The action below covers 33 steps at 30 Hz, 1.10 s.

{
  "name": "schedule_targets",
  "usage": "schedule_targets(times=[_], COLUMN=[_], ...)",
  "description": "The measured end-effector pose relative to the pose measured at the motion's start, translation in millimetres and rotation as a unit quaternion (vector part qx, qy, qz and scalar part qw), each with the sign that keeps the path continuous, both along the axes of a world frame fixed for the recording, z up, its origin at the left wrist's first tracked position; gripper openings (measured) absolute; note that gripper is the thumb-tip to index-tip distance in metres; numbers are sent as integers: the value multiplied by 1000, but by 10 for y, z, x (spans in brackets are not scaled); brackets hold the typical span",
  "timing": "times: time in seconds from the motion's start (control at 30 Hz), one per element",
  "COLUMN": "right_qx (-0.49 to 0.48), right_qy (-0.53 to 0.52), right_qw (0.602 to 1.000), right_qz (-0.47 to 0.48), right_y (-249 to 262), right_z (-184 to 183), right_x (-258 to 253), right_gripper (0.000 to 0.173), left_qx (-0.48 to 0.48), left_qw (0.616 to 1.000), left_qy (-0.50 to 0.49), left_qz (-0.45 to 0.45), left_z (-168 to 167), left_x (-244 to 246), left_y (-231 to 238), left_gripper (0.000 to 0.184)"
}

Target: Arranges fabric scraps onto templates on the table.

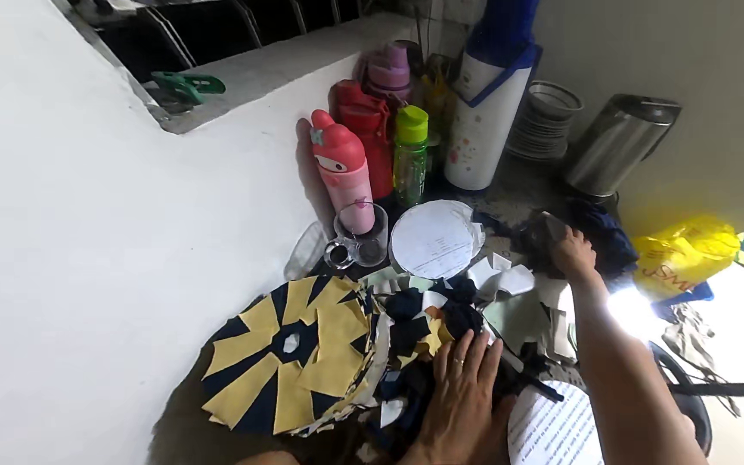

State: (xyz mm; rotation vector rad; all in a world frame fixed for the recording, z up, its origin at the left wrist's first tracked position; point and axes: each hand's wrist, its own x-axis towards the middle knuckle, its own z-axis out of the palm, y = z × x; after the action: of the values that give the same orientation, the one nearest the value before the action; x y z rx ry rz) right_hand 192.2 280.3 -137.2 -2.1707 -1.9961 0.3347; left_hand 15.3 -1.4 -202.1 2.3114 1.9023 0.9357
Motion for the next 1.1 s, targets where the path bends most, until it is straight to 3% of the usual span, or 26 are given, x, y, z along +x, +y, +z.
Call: schedule_targets(times=[0.17, 0.27, 0.4, 0.47, 0.57, 0.6, 0.67, 0.73, 0.83, 0.97, 1.1], right_qx=[44, 88, 46, 40, 57, 67, 40, -16, -77, -123, -137], right_qy=[-30, -63, -135, -91, 132, 238, 458, 593, 669, 711, 727], right_qw=[998, 994, 987, 994, 990, 969, 887, 804, 739, 692, 672], right_qz=[-18, 20, 73, 46, -15, -27, -51, -48, -22, -23, 16], right_y=[-1, -86, -295, -378, -410, -405, -493, -655, -998, -1417, -1734], right_z=[-124, -168, -43, 64, 200, 205, 288, 409, 523, 503, 369], right_x=[-44, -58, -68, -38, 105, 181, 278, 360, 461, 550, 552], right_gripper=[40, 30, 28, 32, 29, 27, 26, 24, 28, 52, 45], left_qx=[1, -3, -26, -32, -51, -57, -70, -73, -104, -159, -146], left_qw=[1000, 1000, 1000, 999, 999, 998, 997, 997, 994, 987, 985], left_qy=[7, 8, 6, 4, 1, -2, -9, -17, -9, -24, -86], left_qz=[0, -2, -4, -1, -5, -7, -13, -17, -23, -25, -21], left_z=[-34, -25, -3, 14, 45, 48, 67, 68, 111, 180, 218], left_x=[2, 10, 8, 18, 20, 20, 17, 14, 10, 3, 0], left_y=[-11, -17, -23, -27, -40, -41, -39, -33, -40, -30, -6], left_gripper=[66, 67, 67, 67, 67, 67, 67, 67, 67, 70, 70])
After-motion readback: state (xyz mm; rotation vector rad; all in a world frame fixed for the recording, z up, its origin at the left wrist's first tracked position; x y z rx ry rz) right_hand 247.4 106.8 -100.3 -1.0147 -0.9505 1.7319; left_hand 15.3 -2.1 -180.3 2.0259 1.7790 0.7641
